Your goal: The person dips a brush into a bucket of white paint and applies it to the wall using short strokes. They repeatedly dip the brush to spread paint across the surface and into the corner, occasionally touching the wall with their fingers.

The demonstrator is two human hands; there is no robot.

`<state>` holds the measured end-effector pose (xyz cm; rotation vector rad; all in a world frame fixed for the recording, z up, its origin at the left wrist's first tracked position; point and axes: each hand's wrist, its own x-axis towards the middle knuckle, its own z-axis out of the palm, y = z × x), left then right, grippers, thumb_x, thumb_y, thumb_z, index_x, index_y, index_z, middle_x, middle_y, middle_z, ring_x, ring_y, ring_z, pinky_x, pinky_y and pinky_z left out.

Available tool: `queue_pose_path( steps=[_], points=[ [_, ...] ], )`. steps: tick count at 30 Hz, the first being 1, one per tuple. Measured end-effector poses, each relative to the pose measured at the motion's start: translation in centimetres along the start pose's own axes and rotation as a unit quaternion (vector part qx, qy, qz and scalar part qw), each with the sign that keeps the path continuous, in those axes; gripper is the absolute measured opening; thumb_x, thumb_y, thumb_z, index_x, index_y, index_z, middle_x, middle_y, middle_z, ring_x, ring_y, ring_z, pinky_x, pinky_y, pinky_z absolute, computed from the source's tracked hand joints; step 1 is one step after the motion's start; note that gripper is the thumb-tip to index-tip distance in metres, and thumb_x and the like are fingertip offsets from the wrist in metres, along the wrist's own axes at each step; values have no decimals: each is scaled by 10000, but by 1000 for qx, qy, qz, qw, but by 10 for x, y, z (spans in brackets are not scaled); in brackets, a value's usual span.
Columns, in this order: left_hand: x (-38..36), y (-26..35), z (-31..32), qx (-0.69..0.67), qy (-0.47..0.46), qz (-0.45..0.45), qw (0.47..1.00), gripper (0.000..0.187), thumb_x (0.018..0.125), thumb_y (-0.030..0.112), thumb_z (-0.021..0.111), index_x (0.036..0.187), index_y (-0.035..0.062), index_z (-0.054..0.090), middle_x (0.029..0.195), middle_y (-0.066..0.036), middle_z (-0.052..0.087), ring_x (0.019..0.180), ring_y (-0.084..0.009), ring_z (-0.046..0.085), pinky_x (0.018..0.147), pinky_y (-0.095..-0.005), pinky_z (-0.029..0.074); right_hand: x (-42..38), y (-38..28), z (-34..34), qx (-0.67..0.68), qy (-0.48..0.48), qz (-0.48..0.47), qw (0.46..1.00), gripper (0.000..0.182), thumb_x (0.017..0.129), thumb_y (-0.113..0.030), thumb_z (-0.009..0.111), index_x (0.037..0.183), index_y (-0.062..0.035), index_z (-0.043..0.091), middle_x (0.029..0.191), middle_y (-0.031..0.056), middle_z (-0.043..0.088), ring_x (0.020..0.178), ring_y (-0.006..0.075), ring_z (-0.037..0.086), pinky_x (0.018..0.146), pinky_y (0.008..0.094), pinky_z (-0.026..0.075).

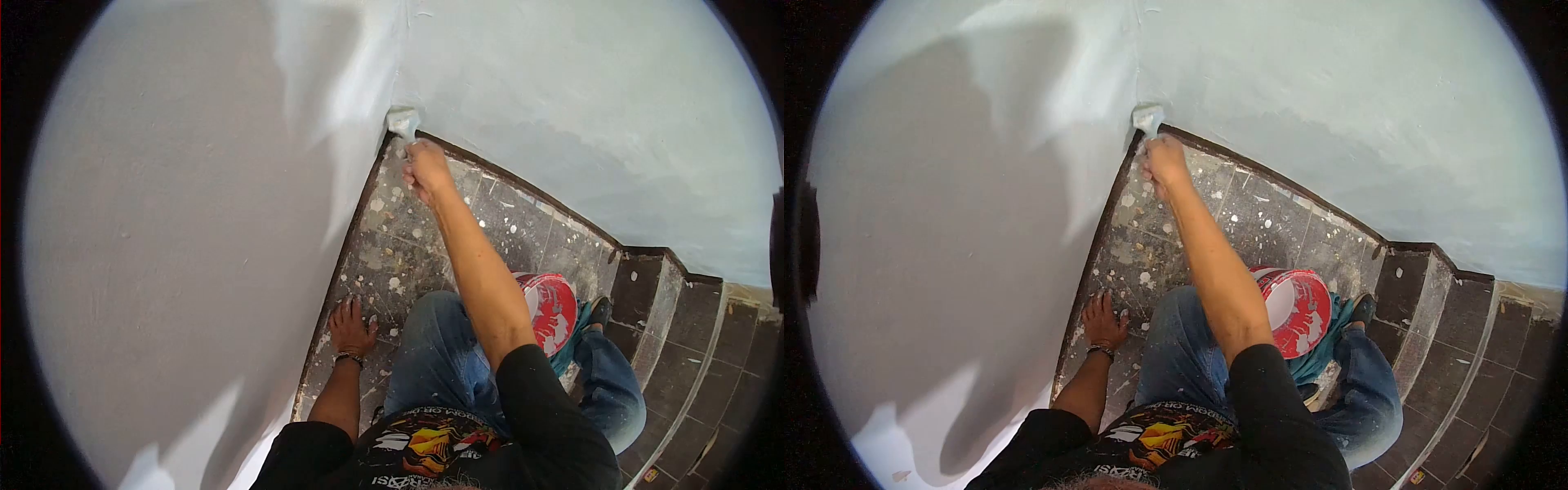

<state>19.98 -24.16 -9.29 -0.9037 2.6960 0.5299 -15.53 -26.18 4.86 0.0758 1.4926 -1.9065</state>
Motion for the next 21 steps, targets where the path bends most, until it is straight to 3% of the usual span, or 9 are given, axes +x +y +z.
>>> queue_pose_path(
  steps=[3,6,9,12,21],
  points=[
    [-4,2,1,-1,6,1,1000,698,844,442,533,1408,84,328,1423,-143,351,1322,-330,293,1085,-487,198,-30,-27,-9,-40,-62,-53,996,119,900,-141,498,945,-30,497,668,11,424,491,90,382,381,241,286],
    [-4,2,-2,10,-3,-4,1000,697,846,442,529,1409,86,324,1424,-136,350,1323,-327,292,1085,-484,201,-61,-41,-25,-149,-31,-84,985,150,900,-148,514,953,-9,536,637,19,460,523,97,430,434,258,355],
    [-3,3,-4,11,-7,-2,1000,687,850,442,524,1404,86,330,1427,-129,348,1323,-324,292,1083,-480,204,-34,-7,-61,-428,34,-242,870,235,884,-175,532,1006,19,586,707,135,603,633,222,592,589,345,471],
    [-3,2,-2,1,6,4,1000,678,852,440,525,1398,83,340,1427,-127,347,1323,-321,294,1082,-477,209,-20,1,-66,-551,58,-204,807,321,845,-207,544,1043,42,590,935,281,629,926,425,611,829,449,478],
    [-3,5,-6,9,-7,-12,1000,693,832,431,554,1392,78,349,1419,-130,365,1300,-323,324,1070,-479,222,35,-18,-40,-680,13,-115,724,344,822,-255,559,1002,28,638,990,286,622,961,434,599,843,471,470]
  ],
)
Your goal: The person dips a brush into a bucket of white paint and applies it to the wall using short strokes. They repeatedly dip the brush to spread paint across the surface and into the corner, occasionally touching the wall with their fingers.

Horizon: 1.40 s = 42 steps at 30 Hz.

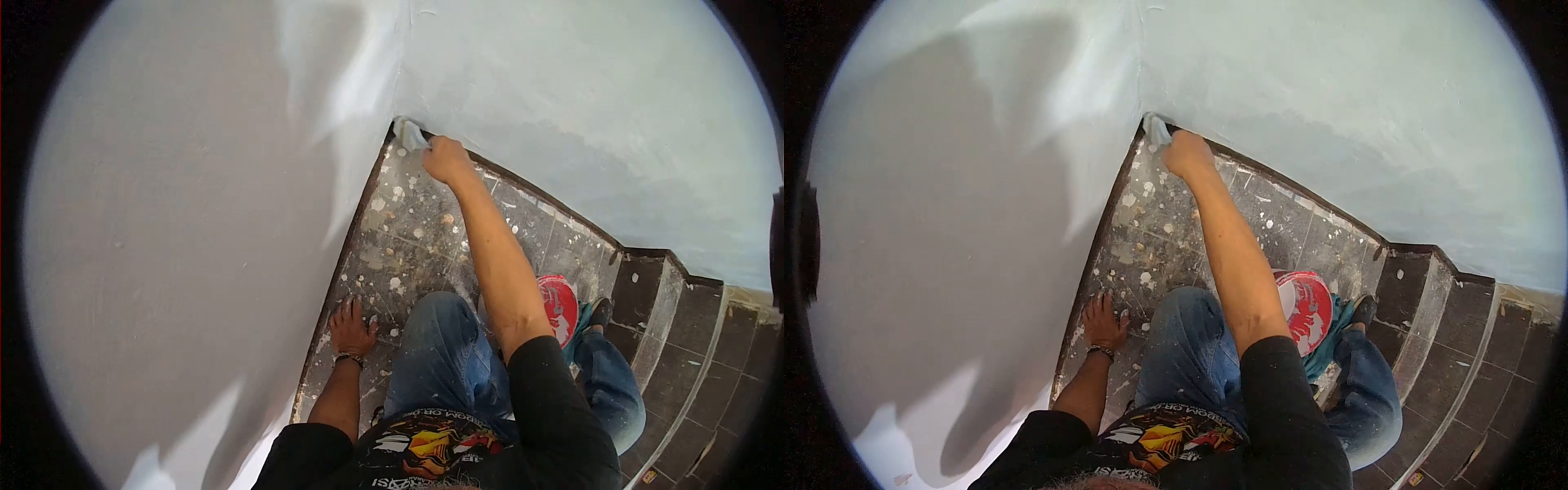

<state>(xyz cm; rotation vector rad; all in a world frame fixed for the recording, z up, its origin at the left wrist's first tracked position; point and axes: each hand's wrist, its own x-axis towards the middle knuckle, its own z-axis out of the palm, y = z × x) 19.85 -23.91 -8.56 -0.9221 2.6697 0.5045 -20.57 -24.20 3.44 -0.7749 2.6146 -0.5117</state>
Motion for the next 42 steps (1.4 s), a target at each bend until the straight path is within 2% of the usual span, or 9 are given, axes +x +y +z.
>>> queue_pose_path(
  steps=[6,9,15,17,19,26,35,38,42],
  points=[
    [2,-3,4,-2,22,9,1000,700,821,433,565,1387,79,355,1426,-135,358,1300,-330,324,1071,-485,223,-3,-29,-46,22,51,-53,997,311,832,-201,517,962,54,637,955,276,636,941,419,614,836,465,482],
    [-2,-1,7,-9,28,11,999,689,829,415,555,1397,87,344,1410,-147,366,1299,-336,324,1079,-496,212,-46,-46,-101,135,132,-102,977,297,858,-211,511,951,41,638,921,272,640,889,426,620,789,452,486],
    [0,-4,10,2,19,10,1000,676,831,409,555,1383,74,354,1432,-141,343,1319,-328,302,1088,-483,209,-108,-62,-169,345,183,-125,912,231,910,-187,479,977,11,575,746,114,608,593,211,567,559,348,467],
    [-1,-2,11,5,25,9,1000,668,830,405,556,1376,73,361,1429,-140,346,1317,-327,304,1085,-483,212,-130,-55,-161,478,132,-79,865,195,919,-170,462,1004,-9,534,733,68,566,543,149,510,480,308,435],
    [0,-1,8,5,25,5,1000,658,830,403,556,1366,70,372,1424,-139,350,1313,-325,308,1079,-484,219,-129,-32,-104,650,56,-22,757,154,919,-149,456,1015,-32,487,763,60,548,505,139,474,418,266,384],
    [0,-3,8,-20,66,37,997,646,833,391,549,1367,68,381,1390,-160,382,1283,-348,331,1072,-502,221,-84,4,37,740,-30,167,651,64,892,-115,462,877,-52,456,632,36,436,459,139,415,380,280,315],
    [-2,-3,9,10,51,20,998,645,850,438,535,1368,83,387,1408,-126,372,1288,-322,341,1053,-490,247,-84,-59,-46,725,32,32,687,65,901,-120,456,893,-60,430,673,46,490,426,98,373,373,251,281],
    [-1,-7,14,3,59,29,998,643,851,438,532,1368,83,389,1401,-132,380,1287,-325,341,1055,-491,243,-94,-68,-43,617,135,-79,771,95,922,-151,457,923,-64,417,658,45,484,432,92,396,379,258,318],
    [0,-4,10,-16,54,30,998,639,848,416,520,1365,65,389,1392,-161,386,1284,-350,333,1065,-497,224,-60,-40,8,410,258,-87,870,213,953,-201,430,918,9,424,663,130,494,550,199,525,518,366,439]
  ],
)
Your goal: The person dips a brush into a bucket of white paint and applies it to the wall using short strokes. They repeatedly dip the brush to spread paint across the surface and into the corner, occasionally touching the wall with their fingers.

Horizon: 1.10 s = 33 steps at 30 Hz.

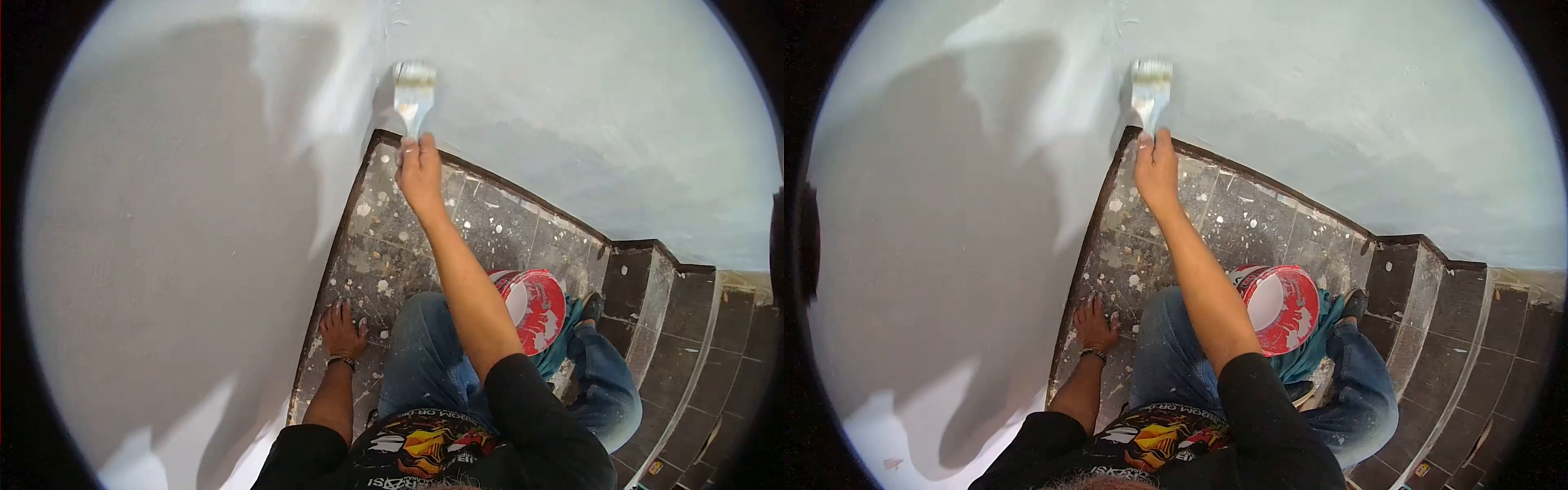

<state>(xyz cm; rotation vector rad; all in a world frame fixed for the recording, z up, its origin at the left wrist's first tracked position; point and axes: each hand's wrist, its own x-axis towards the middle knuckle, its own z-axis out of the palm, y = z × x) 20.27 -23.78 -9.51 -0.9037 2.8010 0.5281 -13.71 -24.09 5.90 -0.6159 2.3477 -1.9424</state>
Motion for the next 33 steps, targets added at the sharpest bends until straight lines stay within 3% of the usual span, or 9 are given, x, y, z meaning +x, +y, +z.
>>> queue_pose_path(
  steps=[2,4,6,8,11,18,21,27,33],
  points=[
    [0,1,-2,-12,2,1,1000,639,846,408,514,1365,58,388,1389,-171,387,1284,-360,328,1069,-501,216,-6,46,12,-125,32,-23,991,232,956,-203,415,944,29,428,678,153,497,583,216,548,551,393,450],
    [0,2,-5,-23,4,1,1000,637,844,404,515,1365,61,388,1389,-166,389,1284,-359,328,1069,-501,216,-20,105,25,-74,-3,102,992,231,953,-203,411,956,25,448,674,136,497,570,204,544,519,374,439],
    [-1,0,-3,-7,-4,-1,1000,644,842,404,532,1368,65,382,1404,-152,375,1296,-340,321,1074,-492,214,-27,106,23,23,-40,228,972,220,948,-200,412,955,14,462,669,115,493,551,188,531,480,349,420],
    [0,1,-2,3,-10,-6,1000,648,838,400,543,1369,67,378,1410,-143,369,1301,-329,318,1077,-484,213,-20,50,9,164,-74,346,921,198,941,-194,419,941,-3,471,663,91,487,525,168,510,432,317,391],
    [1,3,-4,6,-14,-13,1000,652,833,393,550,1370,68,375,1411,-134,370,1302,-325,317,1079,-477,214,15,-14,2,228,-71,279,930,184,926,-182,422,834,-31,472,613,51,474,403,136,403,337,292,316],
    [-2,4,-6,8,0,-4,1000,666,828,393,559,1377,69,366,1408,-139,372,1299,-327,320,1073,-474,222,43,-171,-33,268,-139,112,947,181,945,-207,433,898,-36,467,681,37,500,411,103,387,337,245,296],
    [-2,5,-8,6,0,-3,1000,664,828,388,561,1377,70,367,1396,-150,378,1291,-335,326,1068,-477,227,29,-153,-44,259,-126,41,957,173,947,-212,439,931,-42,464,690,35,505,399,101,375,335,244,288],
    [-1,0,1,22,1,2,1000,659,832,383,559,1379,70,364,1399,-162,364,1290,-340,323,1077,-488,216,-50,-4,-41,290,-60,354,887,123,931,-197,441,916,-76,457,659,24,488,421,104,388,339,258,272],
    [-1,6,-8,12,-23,-18,999,665,837,386,557,1386,70,354,1419,-153,348,1310,-334,301,1091,-490,199,-19,44,-45,285,29,402,870,123,915,-173,424,864,-65,454,636,32,446,417,108,373,344,261,275]
  ],
)
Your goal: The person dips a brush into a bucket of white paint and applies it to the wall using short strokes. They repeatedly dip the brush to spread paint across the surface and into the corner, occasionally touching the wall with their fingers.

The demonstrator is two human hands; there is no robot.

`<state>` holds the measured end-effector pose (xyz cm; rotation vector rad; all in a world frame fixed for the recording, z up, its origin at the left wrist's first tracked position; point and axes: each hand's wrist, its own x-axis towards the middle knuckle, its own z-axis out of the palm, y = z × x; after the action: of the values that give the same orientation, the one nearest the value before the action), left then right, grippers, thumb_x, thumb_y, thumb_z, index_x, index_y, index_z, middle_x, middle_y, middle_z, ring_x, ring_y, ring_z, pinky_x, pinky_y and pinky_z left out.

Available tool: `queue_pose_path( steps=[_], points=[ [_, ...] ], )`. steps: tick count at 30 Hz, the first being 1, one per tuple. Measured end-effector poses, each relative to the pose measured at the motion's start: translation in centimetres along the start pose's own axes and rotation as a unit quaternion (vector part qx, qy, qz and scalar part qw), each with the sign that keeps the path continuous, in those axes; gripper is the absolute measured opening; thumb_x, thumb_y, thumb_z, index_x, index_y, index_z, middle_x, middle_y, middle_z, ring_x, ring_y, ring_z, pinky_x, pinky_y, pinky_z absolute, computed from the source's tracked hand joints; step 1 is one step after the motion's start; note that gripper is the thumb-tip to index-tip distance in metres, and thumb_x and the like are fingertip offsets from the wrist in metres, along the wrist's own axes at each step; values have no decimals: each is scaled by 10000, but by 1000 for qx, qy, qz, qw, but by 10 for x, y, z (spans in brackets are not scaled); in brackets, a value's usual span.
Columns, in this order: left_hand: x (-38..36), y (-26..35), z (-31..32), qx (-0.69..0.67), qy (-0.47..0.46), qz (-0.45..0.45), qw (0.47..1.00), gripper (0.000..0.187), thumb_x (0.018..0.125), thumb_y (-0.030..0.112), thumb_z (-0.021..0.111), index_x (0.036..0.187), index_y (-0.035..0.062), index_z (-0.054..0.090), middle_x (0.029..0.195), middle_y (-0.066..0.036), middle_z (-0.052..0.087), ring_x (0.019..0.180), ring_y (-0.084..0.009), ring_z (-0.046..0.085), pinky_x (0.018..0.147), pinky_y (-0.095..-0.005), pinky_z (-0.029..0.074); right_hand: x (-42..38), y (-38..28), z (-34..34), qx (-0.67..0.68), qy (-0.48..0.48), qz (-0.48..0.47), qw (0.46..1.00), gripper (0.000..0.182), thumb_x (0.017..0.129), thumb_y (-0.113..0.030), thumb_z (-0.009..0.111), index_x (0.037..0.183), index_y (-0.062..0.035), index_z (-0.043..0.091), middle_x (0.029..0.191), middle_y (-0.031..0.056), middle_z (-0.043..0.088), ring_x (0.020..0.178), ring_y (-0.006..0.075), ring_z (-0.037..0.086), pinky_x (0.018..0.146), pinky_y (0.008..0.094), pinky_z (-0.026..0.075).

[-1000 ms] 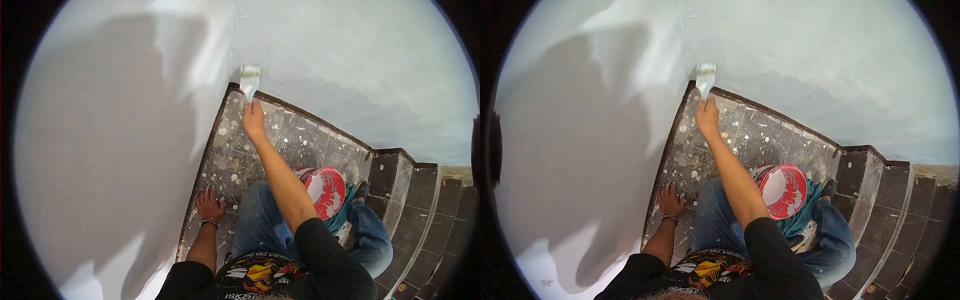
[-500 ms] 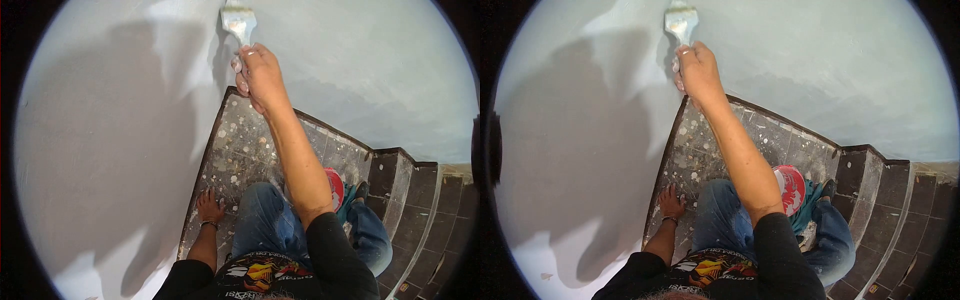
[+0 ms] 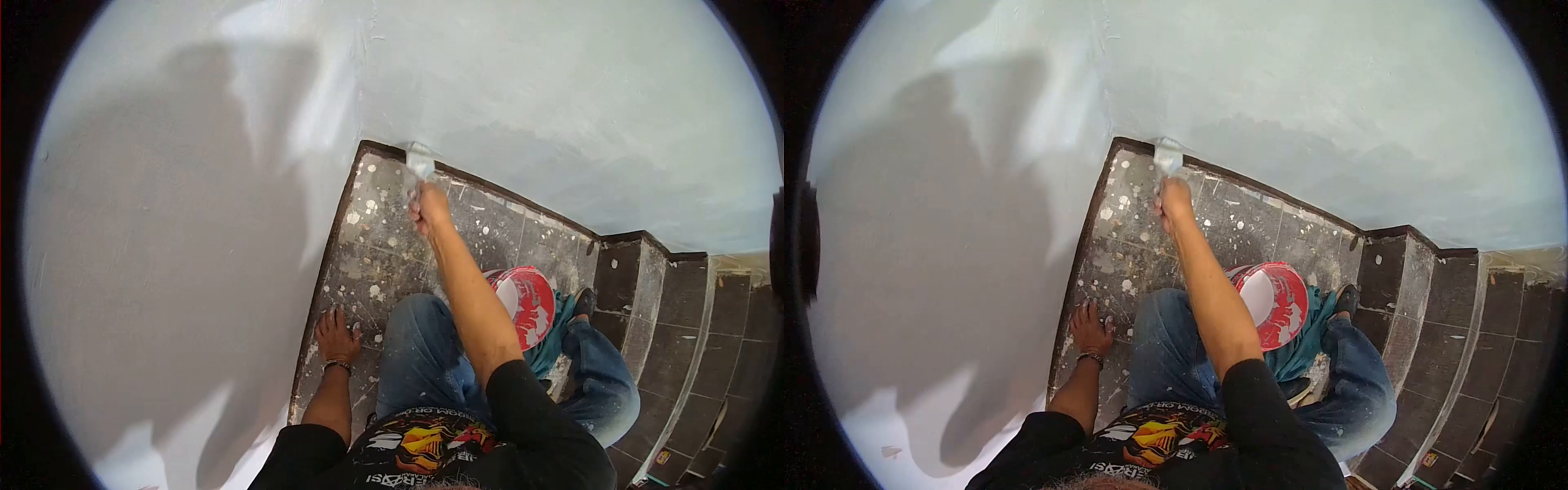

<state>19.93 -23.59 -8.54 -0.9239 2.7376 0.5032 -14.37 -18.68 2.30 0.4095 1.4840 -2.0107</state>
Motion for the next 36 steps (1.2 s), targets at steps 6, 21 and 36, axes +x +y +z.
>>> queue_pose_path(
  steps=[6,21,36],
  points=[
    [-2,-1,4,-2,7,6,1000,683,821,386,578,1381,64,356,1423,-153,346,1314,-339,297,1090,-489,201,-74,-81,37,-3,-92,-166,982,129,941,-185,441,924,-59,462,642,21,471,412,78,345,352,246,281],
    [0,-5,12,-11,46,21,999,658,816,380,577,1359,62,386,1385,-173,379,1294,-342,326,1071,-493,224,-22,1,-18,-147,48,-92,984,140,936,-166,430,859,-58,477,614,23,468,393,124,386,351,277,321],
    [-1,-4,18,29,91,30,995,581,863,349,533,1350,63,398,1389,-162,398,1265,-354,361,1072,-487,240,-256,-206,-179,-478,-77,-211,849,262,894,-251,564,1019,-26,615,705,20,568,546,88,456,495,242,355]
  ],
)
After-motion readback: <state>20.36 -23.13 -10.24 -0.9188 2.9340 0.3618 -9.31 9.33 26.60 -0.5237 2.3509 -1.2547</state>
